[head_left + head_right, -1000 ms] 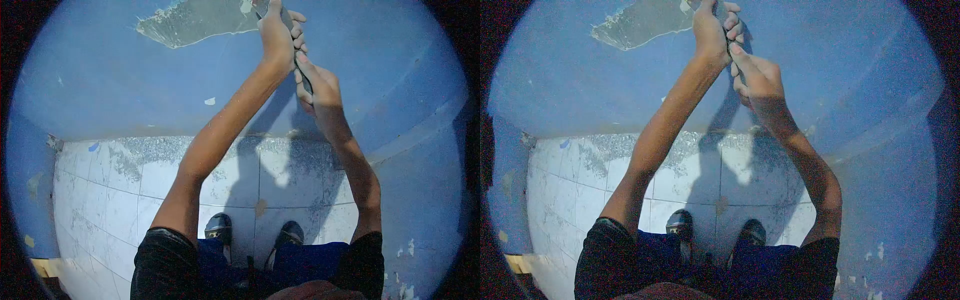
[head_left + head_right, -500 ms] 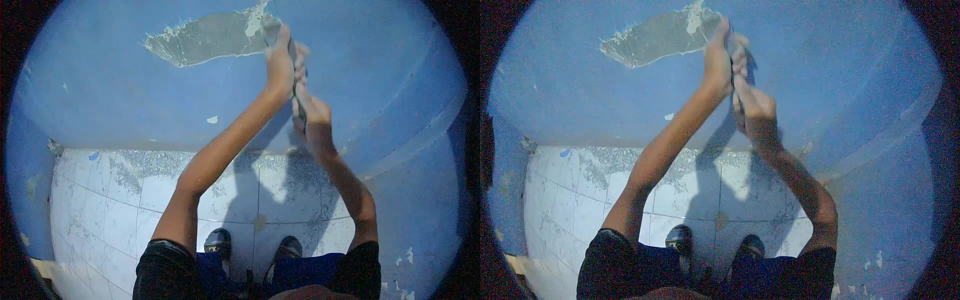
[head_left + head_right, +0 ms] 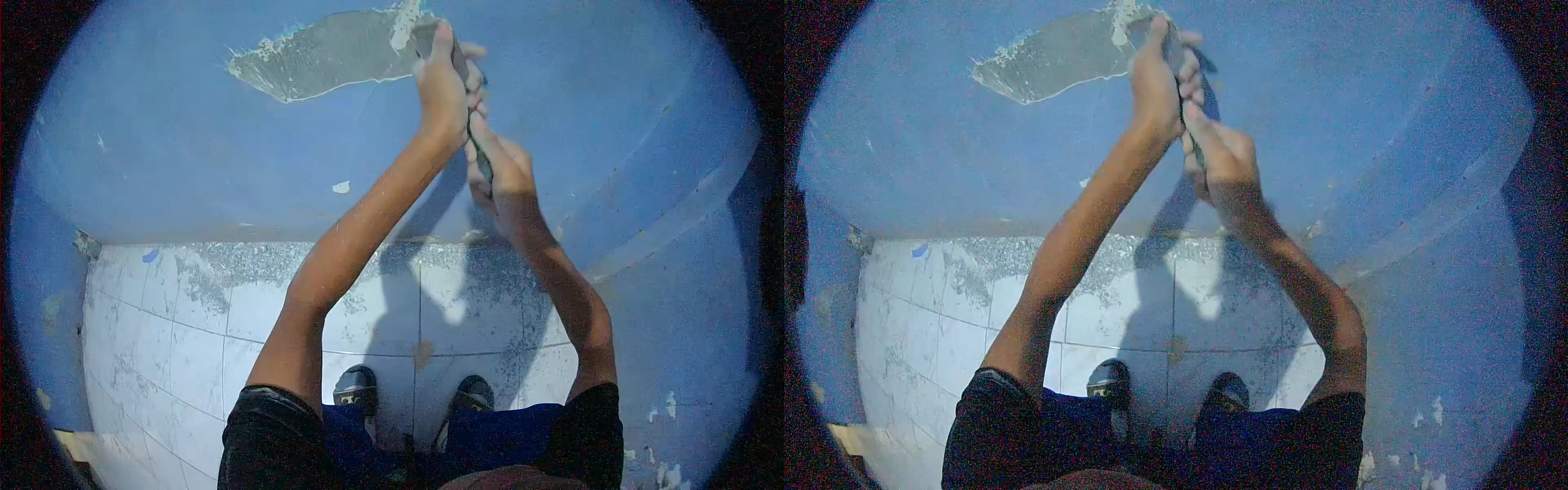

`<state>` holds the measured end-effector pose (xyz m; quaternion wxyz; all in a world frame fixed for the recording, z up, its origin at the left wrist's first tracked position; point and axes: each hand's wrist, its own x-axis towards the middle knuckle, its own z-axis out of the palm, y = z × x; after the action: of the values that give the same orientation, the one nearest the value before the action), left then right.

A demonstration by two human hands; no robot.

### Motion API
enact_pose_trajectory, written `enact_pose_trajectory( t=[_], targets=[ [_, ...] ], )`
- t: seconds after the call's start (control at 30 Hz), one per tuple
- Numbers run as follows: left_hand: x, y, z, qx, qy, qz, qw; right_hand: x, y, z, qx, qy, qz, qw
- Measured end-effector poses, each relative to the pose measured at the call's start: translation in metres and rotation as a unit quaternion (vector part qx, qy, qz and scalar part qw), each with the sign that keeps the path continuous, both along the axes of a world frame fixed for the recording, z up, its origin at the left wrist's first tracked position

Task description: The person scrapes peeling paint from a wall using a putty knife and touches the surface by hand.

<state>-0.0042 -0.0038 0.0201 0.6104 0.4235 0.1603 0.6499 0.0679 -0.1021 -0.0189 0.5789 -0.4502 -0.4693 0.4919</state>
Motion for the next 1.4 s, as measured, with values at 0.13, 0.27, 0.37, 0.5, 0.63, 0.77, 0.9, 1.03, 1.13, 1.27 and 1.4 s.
enact_pose_trajectory(
  t=[0.13,0.27,0.37,0.5,0.63,0.77,0.9,1.03,1.13,1.27,1.4],
  targets=[
    [-0.001,-0.009,-0.014,-0.009,0.064,-0.028,0.997,-0.002,-0.001,-0.014,-0.011,-0.011,-0.041,0.999],
    [-0.003,-0.001,-0.002,-0.013,0.024,-0.036,0.999,0.002,0.002,-0.005,0.018,0.002,0.008,1.000],
    [-0.002,0.001,-0.011,0.007,0.049,-0.036,0.998,-0.003,0.004,-0.015,0.007,0.005,-0.028,1.000],
    [-0.003,-0.001,0.002,-0.006,-0.006,-0.035,0.999,0.001,-0.001,0.003,0.020,-0.009,0.007,1.000],
    [0.000,-0.005,-0.014,-0.010,0.055,-0.024,0.998,-0.002,0.003,-0.017,0.015,-0.025,-0.058,0.998],
    [0.004,0.004,-0.005,-0.012,-0.020,-0.031,0.999,0.003,0.002,0.000,0.008,-0.048,-0.039,0.998],
    [0.005,-0.002,-0.015,-0.014,0.000,-0.023,1.000,0.005,0.002,-0.006,-0.005,-0.014,-0.011,1.000],
    [-0.001,0.000,-0.009,-0.014,-0.003,-0.027,1.000,0.002,0.003,-0.003,-0.003,-0.018,-0.011,1.000],
    [-0.010,0.006,0.019,-0.001,-0.021,-0.069,0.997,-0.003,0.007,0.014,0.021,-0.013,0.010,1.000],
    [-0.001,0.009,-0.003,0.020,0.000,-0.009,1.000,-0.001,0.007,-0.010,0.042,-0.018,-0.010,0.999],
    [-0.005,0.005,0.012,-0.012,-0.023,-0.044,0.999,-0.002,0.005,0.017,0.020,-0.043,-0.009,0.999]
  ],
)
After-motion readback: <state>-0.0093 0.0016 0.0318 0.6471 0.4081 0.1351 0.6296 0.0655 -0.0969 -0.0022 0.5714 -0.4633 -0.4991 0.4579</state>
